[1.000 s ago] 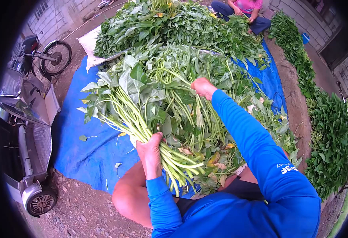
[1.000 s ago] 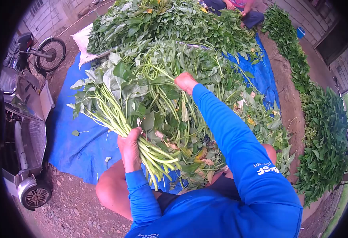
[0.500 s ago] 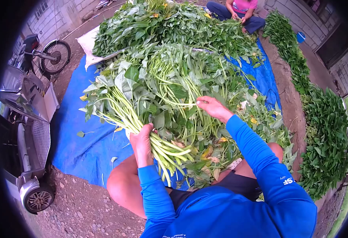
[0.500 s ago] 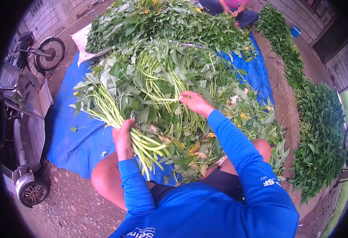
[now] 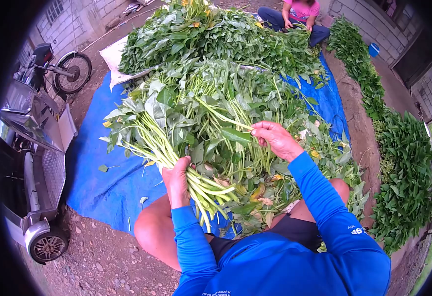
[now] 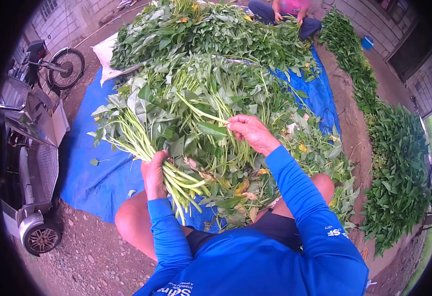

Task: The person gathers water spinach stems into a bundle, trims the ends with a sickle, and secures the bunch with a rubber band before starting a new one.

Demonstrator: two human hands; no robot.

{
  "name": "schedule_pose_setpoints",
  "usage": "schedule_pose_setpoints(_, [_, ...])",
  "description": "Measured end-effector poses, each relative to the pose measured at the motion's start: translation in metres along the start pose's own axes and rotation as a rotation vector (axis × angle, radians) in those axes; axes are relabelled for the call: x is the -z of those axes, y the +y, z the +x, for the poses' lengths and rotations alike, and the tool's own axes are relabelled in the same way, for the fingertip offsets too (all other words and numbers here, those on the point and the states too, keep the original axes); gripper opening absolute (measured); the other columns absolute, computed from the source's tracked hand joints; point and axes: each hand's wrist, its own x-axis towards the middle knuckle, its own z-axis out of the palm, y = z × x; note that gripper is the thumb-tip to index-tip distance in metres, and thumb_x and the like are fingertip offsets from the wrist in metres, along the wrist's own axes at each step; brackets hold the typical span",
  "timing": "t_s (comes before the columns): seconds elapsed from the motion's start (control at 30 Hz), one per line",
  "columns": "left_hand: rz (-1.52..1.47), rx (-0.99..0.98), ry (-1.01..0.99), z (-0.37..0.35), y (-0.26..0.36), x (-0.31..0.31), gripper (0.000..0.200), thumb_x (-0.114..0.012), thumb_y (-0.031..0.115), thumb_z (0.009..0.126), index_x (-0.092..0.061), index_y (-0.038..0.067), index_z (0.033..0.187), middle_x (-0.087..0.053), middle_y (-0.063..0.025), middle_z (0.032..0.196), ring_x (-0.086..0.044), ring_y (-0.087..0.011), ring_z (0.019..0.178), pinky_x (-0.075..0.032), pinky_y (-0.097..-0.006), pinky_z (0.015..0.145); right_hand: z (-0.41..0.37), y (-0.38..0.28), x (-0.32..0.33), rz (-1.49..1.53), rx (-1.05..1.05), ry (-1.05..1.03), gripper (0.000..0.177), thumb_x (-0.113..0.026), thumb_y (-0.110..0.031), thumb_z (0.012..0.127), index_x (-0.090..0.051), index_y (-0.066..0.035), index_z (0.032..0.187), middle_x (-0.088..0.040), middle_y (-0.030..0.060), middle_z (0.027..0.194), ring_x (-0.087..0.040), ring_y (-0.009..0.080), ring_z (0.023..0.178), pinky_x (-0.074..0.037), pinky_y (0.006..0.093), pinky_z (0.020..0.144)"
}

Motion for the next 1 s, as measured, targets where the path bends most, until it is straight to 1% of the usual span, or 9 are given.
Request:
schedule_pose_setpoints(0.17, [0.053,0.011,-0.111,-0.009,0.001,-0.009,0.031,-0.077,0.006,0.087,-0.062,-0.001,0.113,-0.068,-0.0072,0.083,-0.068,-0.0178,0.062,-0.057,-0.0314,0.054,-0.045,-0.029,0.0,-0.131,0.255,0.254,0.023,-0.078,-0.013,0.095,-0.077,-0.005,0.117,-0.07,-0.0038,0.094,-0.06,0.0043,0.083,-0.048,0.0239,0.073])
schedule_pose_setpoints(0.3, [0.011,0.001,-0.201,-0.013,-0.011,-0.028,0.03,-0.081,0.005,0.087,-0.063,0.001,0.111,-0.067,-0.0061,0.077,-0.064,-0.0158,0.059,-0.051,-0.0294,0.052,-0.049,-0.05,0.007,-0.346,0.457,0.46,0.026,-0.076,-0.012,0.093,-0.077,0.002,0.115,-0.071,0.0035,0.101,-0.065,0.0109,0.09,-0.052,0.0285,0.08])
schedule_pose_setpoints(0.47, [-0.07,0.043,-0.304,-0.011,-0.038,-0.048,0.035,-0.086,0.011,0.09,-0.065,0.001,0.116,-0.07,-0.0057,0.084,-0.068,-0.0148,0.066,-0.055,-0.0284,0.056,-0.055,-0.081,-0.015,-0.783,0.624,0.644,0.028,-0.071,-0.019,0.093,-0.078,0.0,0.114,-0.068,0.0143,0.097,-0.069,0.0308,0.09,-0.054,0.0399,0.084])
schedule_pose_setpoints(0.63, [-0.236,0.198,-0.347,-0.007,-0.086,-0.055,0.039,-0.085,0.02,0.096,-0.063,0.004,0.123,-0.07,-0.002,0.092,-0.07,-0.0141,0.075,-0.06,-0.029,0.066,-0.075,-0.039,-0.064,-0.826,0.452,0.283,0.03,-0.071,-0.022,0.098,-0.078,0.002,0.115,-0.072,0.0193,0.096,-0.072,0.0368,0.091,-0.055,0.0431,0.083])
schedule_pose_setpoints(0.7, [-0.315,0.218,-0.413,0.001,-0.109,-0.048,0.044,-0.084,0.023,0.098,-0.061,0.006,0.131,-0.07,-0.0024,0.105,-0.069,-0.014,0.09,-0.061,-0.0316,0.074,-0.082,0.008,-0.073,-0.748,0.274,0.175,0.033,-0.07,-0.024,0.1,-0.077,0.003,0.118,-0.076,0.0202,0.099,-0.074,0.0379,0.094,-0.056,0.0423,0.086])
schedule_pose_setpoints(0.77, [-0.378,0.225,-0.355,-0.018,-0.097,-0.054,0.045,-0.084,0.025,0.098,-0.061,0.006,0.133,-0.07,-0.0035,0.11,-0.068,-0.0148,0.093,-0.061,-0.0331,0.078,-0.085,0.042,-0.074,-0.743,0.147,0.199,0.031,-0.072,-0.023,0.102,-0.078,0.001,0.122,-0.08,0.0169,0.105,-0.076,0.0221,0.095,-0.058,0.0351,0.087])
schedule_pose_setpoints(0.8, [-0.359,0.181,-0.331,-0.018,-0.101,-0.054,0.05,-0.086,0.024,0.096,-0.06,0.004,0.134,-0.069,-0.0038,0.111,-0.066,-0.0149,0.092,-0.058,-0.0327,0.08,-0.084,0.05,-0.077,-0.72,0.129,0.179,0.032,-0.072,-0.023,0.103,-0.077,0.001,0.123,-0.081,0.0168,0.106,-0.076,0.0206,0.095,-0.057,0.035,0.088])
schedule_pose_setpoints(0.9, [-0.109,0.113,-0.325,-0.017,-0.109,-0.049,0.052,-0.088,0.019,0.091,-0.061,0.003,0.132,-0.069,-0.0039,0.111,-0.065,-0.015,0.092,-0.055,-0.0317,0.081,-0.086,0.066,-0.086,-0.613,0.168,0.078,0.036,-0.07,-0.028,0.102,-0.077,0.002,0.122,-0.078,0.024,0.11,-0.077,0.0371,0.102,-0.058,0.0415,0.093])
schedule_pose_setpoints(1.0, [-0.017,0.064,-0.231,-0.015,-0.104,-0.047,0.045,-0.079,0.006,0.086,-0.062,0.0,0.127,-0.068,-0.003,0.104,-0.064,-0.0149,0.086,-0.053,-0.0303,0.078,-0.068,0.08,-0.064,-0.522,0.102,-0.007,0.037,-0.071,-0.029,0.102,-0.076,0.001,0.123,-0.079,0.023,0.108,-0.077,0.0351,0.098,-0.058,0.041,0.093])
